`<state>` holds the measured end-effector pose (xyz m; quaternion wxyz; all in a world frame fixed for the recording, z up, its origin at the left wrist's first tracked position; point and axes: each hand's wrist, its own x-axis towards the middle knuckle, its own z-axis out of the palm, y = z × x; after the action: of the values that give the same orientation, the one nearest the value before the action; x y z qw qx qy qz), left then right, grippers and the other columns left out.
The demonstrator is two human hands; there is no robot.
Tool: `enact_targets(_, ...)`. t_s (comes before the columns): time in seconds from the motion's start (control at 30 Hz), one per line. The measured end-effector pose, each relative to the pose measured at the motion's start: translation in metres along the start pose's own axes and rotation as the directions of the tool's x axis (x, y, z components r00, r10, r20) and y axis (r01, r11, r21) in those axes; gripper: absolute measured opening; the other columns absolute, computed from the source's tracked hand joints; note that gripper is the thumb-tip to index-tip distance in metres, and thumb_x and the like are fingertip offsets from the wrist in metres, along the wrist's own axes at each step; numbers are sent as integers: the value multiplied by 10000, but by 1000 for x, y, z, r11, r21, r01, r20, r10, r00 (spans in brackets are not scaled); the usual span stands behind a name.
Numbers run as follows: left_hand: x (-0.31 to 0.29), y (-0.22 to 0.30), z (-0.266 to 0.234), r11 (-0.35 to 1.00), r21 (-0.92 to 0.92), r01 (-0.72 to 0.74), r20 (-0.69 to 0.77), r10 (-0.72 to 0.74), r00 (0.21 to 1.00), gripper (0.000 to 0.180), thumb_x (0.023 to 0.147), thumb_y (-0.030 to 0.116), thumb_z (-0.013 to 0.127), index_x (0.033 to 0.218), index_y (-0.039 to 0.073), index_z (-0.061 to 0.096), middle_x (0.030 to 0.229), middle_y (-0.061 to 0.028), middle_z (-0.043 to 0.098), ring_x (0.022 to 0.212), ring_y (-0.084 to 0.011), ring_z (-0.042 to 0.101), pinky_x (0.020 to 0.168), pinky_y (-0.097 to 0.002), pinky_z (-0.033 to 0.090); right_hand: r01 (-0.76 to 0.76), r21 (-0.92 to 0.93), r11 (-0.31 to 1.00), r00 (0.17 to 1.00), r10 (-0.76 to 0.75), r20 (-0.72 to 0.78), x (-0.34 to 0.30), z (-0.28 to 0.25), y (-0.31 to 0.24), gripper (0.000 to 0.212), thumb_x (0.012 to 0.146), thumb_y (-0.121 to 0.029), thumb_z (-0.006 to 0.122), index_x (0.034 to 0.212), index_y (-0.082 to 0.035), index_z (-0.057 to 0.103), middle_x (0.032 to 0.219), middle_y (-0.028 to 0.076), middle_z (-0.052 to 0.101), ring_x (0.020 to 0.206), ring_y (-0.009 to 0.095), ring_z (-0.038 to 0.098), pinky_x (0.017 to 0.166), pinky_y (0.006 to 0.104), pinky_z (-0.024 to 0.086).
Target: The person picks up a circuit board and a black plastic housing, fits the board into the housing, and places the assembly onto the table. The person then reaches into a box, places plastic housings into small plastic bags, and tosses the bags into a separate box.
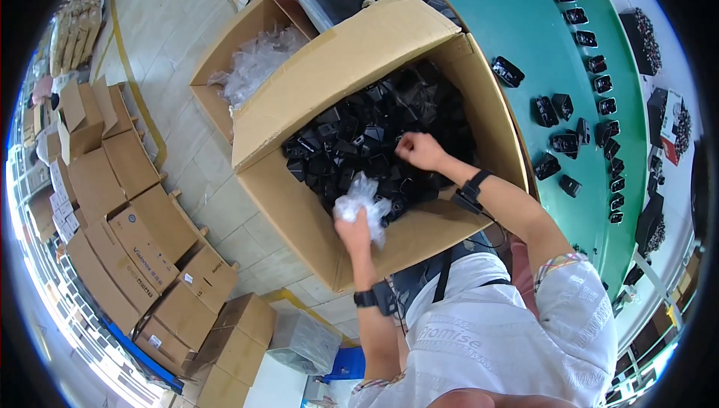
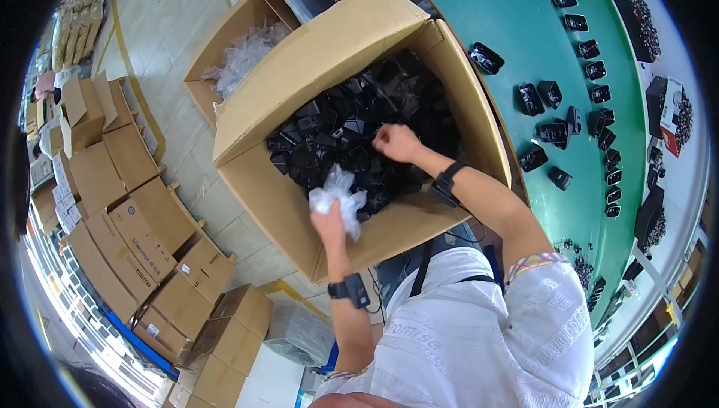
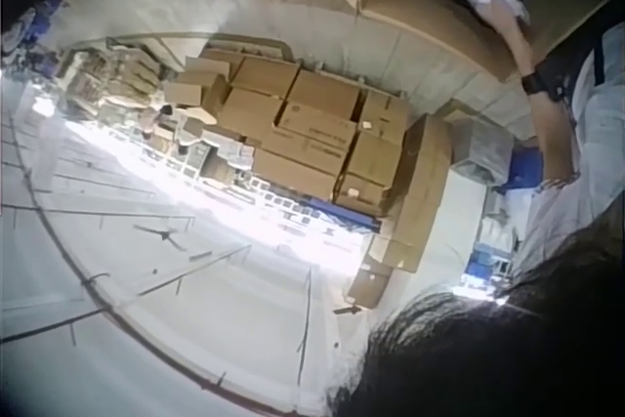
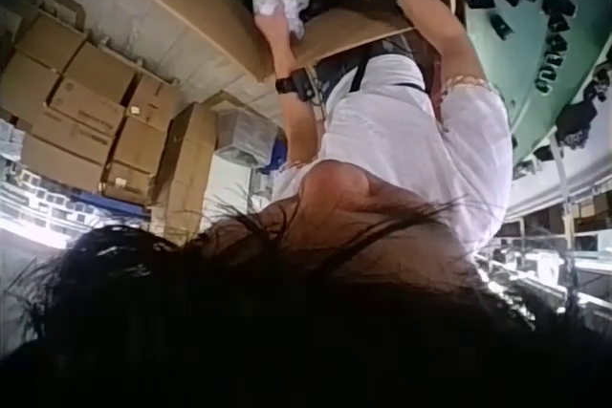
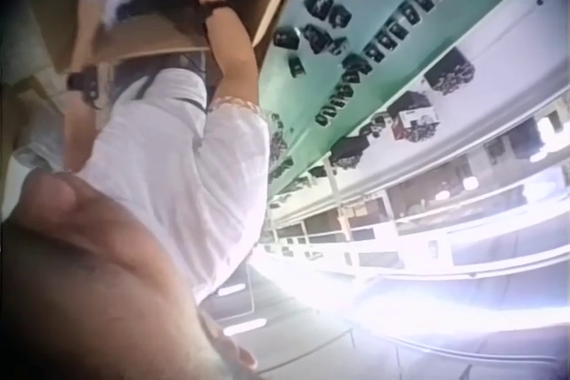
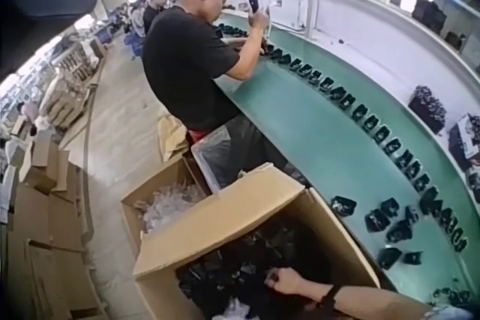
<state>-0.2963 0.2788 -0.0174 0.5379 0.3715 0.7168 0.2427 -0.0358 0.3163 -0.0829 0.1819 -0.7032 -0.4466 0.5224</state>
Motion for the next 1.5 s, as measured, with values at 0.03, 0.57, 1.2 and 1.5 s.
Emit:
enact_targets(0.03,-2,12,-5,992,-16,-125,-7,125,992,323,763,-33,638,1086,-35,622,978,-82,675,874,-150,640,784,-315,514,14,-88,996,993,-24,-117,17,-1,12,263,792,-232,638,964,-40,689,879,193,699,860,332,686,803,421,538)
enact_targets(0.57,-39,-24,-32,976,-163,147,-38,-155,987,437,723,14,713,1125,-52,556,1033,-117,637,936,-211,629,856,-343,497,144,-799,584,976,51,214,113,27,-20,582,900,-199,504,1445,-37,381,1209,184,631,1090,295,632,885,364,505)
enact_targets(1.2,-42,-10,-29,947,-292,133,60,-121,991,334,795,43,712,1096,-41,594,1011,-96,657,909,-176,635,799,-318,509,121,-70,990,975,-132,-180,52,26,7,462,776,-106,691,1194,-109,495,763,167,646,723,367,639,695,406,527)
enact_targets(1.5,-26,30,18,922,-320,219,323,-111,940,386,905,225,686,1194,-4,573,1095,-51,623,944,-129,587,832,-273,478,-17,620,784,998,55,-42,-60,-6,-56,97,870,-49,652,905,2,577,755,13,608,662,71,580,601,231,495)
